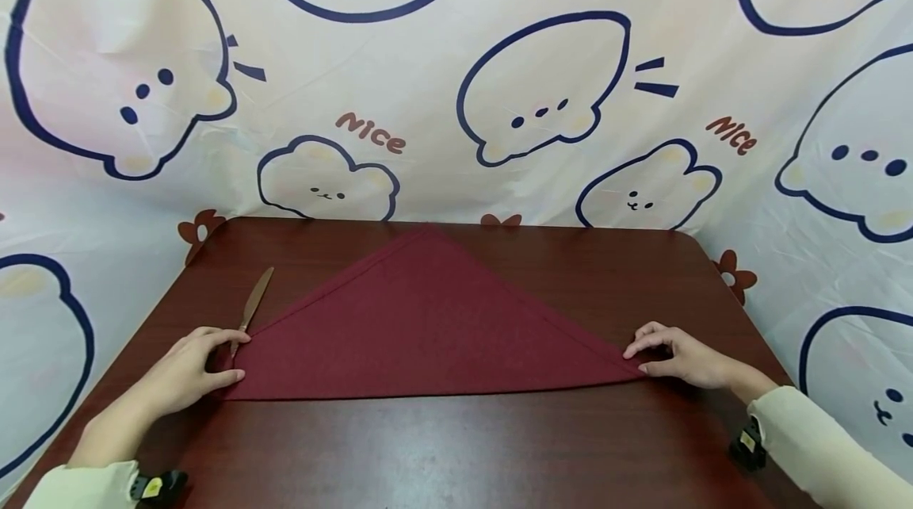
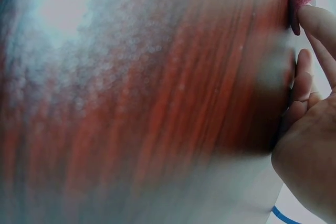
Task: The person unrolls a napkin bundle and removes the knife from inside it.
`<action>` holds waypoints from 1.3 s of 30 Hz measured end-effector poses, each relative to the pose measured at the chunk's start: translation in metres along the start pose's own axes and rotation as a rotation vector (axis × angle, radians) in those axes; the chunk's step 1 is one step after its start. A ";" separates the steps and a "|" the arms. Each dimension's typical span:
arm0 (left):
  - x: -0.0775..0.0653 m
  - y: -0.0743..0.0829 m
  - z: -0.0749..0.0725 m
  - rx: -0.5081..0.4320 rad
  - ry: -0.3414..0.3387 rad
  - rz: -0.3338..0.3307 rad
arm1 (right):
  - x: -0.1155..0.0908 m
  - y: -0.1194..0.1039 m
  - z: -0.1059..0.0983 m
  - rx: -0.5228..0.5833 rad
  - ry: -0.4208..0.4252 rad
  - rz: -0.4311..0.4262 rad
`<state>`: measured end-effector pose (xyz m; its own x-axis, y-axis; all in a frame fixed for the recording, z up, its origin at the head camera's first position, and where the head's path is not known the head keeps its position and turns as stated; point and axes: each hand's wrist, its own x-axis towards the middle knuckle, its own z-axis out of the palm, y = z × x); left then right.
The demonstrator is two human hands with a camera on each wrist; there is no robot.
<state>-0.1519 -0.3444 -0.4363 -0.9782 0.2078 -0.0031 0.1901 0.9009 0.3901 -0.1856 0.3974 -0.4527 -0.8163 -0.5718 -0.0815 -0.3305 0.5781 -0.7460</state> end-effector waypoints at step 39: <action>0.000 -0.019 -0.006 -0.020 0.012 -0.025 | 0.001 -0.003 -0.001 -0.014 -0.009 -0.006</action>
<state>-0.1563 -0.3634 -0.4383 -0.9836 0.1803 -0.0025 0.1635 0.8980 0.4085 -0.1861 0.3955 -0.4500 -0.8098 -0.5808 -0.0830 -0.3423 0.5826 -0.7371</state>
